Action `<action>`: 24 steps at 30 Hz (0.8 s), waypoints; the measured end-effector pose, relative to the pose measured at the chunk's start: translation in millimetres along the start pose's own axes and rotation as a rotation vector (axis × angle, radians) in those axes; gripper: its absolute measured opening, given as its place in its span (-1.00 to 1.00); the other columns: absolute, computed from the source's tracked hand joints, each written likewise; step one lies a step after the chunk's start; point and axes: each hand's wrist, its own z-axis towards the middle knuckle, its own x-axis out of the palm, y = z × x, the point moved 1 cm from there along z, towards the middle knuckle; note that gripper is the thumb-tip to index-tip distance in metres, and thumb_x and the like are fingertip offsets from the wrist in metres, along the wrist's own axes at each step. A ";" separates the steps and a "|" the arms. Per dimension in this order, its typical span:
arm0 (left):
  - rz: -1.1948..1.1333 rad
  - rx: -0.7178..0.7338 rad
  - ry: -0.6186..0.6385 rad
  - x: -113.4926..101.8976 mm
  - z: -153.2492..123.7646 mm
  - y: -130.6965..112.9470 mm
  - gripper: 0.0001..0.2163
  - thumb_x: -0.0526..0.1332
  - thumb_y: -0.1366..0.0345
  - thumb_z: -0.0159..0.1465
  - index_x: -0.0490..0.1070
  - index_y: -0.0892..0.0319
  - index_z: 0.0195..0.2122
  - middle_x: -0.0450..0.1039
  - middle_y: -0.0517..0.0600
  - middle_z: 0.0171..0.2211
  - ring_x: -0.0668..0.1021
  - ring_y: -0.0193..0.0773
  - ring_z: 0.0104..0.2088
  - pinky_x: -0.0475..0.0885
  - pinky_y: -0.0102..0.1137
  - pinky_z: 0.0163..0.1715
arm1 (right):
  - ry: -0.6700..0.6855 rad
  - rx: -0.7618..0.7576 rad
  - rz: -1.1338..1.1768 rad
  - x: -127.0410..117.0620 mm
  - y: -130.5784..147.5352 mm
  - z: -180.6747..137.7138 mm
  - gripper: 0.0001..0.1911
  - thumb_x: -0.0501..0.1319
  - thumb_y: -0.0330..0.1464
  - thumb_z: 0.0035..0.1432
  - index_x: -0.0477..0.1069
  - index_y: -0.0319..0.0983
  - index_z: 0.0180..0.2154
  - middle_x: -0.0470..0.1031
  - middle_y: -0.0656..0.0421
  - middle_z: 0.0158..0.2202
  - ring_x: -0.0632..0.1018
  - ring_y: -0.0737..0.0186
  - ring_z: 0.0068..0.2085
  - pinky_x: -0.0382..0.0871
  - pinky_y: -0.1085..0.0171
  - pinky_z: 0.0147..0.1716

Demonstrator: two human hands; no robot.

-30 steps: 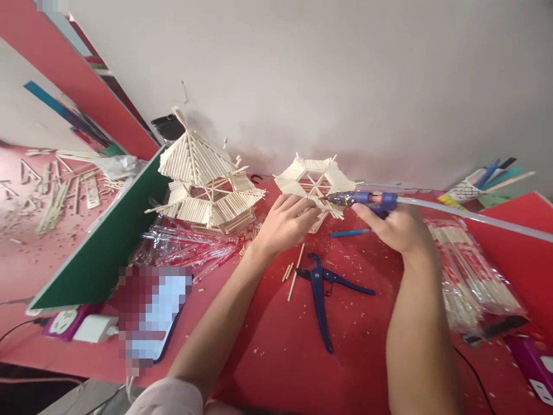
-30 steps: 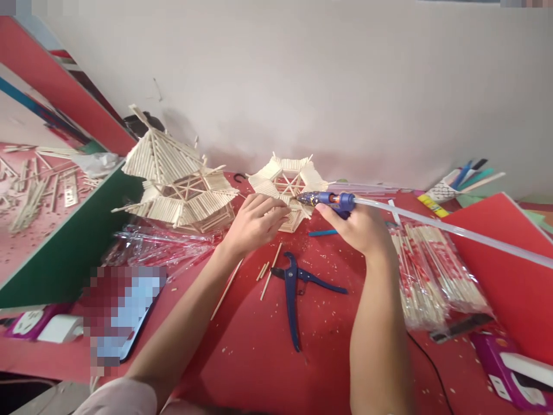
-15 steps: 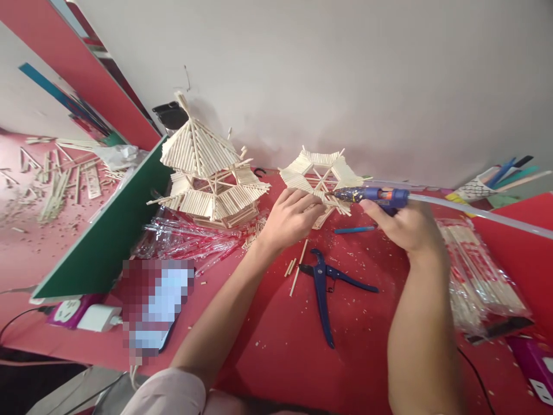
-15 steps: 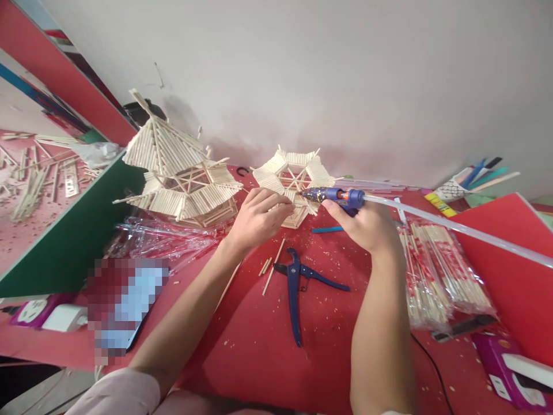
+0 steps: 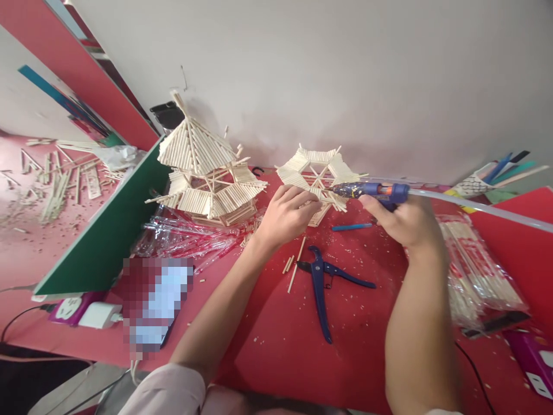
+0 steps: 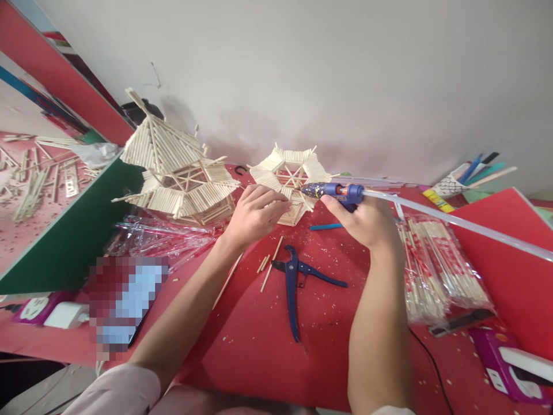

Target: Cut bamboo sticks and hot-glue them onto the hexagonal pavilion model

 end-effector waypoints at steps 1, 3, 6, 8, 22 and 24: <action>0.002 0.000 -0.003 0.0 0.1 -0.2 -0.85 0.17 0.44 0.41 0.51 0.08 -0.18 0.62 -0.06 -0.17 0.53 -0.25 -0.18 0.31 -0.27 -0.14 | 0.001 0.001 -0.003 -0.3 0.2 0.1 -0.61 0.20 -0.01 0.24 0.60 -0.15 -0.17 0.68 0.01 -0.17 0.65 -0.13 -0.09 0.47 0.04 -0.08; 0.004 -0.002 -0.006 0.3 0.1 -0.5 -0.84 0.16 0.44 0.41 0.51 0.09 -0.19 0.62 -0.06 -0.18 0.53 -0.25 -0.19 0.31 -0.27 -0.15 | 0.002 -0.006 -0.006 -0.8 0.4 0.4 -0.62 0.21 -0.02 0.24 0.59 -0.16 -0.20 0.68 0.00 -0.19 0.65 -0.13 -0.09 0.47 0.05 -0.09; 0.005 -0.014 0.006 0.5 -0.1 -0.1 -0.83 0.15 0.45 0.41 0.52 0.08 -0.18 0.62 -0.05 -0.18 0.54 -0.24 -0.18 0.32 -0.27 -0.14 | 0.014 -0.016 0.005 -1.3 0.2 0.7 -0.63 0.21 -0.03 0.24 0.59 -0.16 -0.20 0.68 0.00 -0.19 0.65 -0.13 -0.10 0.47 0.03 -0.08; 0.006 -0.007 -0.001 -1.0 0.4 -0.5 -0.83 0.15 0.44 0.42 0.52 0.09 -0.15 0.62 -0.04 -0.17 0.55 -0.24 -0.17 0.34 -0.27 -0.13 | 0.012 -0.020 0.011 -1.5 -0.2 0.8 -0.62 0.21 -0.02 0.24 0.59 -0.15 -0.19 0.68 0.02 -0.18 0.65 -0.13 -0.09 0.47 0.00 -0.06; -0.365 0.195 0.698 -43.9 21.9 -45.0 -0.79 0.07 0.42 0.43 0.52 0.15 -0.15 0.59 -0.01 -0.24 0.60 -0.29 -0.25 0.37 -0.44 -0.37 | -0.006 -0.008 -0.003 -1.5 -2.0 1.4 -0.57 0.19 0.08 0.19 0.53 -0.13 -0.30 0.66 0.00 -0.25 0.63 -0.20 -0.15 0.46 -0.06 -0.13; -0.345 0.108 0.892 -40.0 18.2 -44.8 -0.80 0.10 0.40 0.42 0.54 0.14 -0.15 0.61 0.00 -0.22 0.64 -0.23 -0.20 0.41 -0.43 -0.34 | -0.006 -0.034 0.010 -0.9 -1.4 1.9 -0.59 0.20 0.05 0.19 0.54 -0.14 -0.27 0.67 0.00 -0.25 0.63 -0.17 -0.14 0.44 -0.03 -0.10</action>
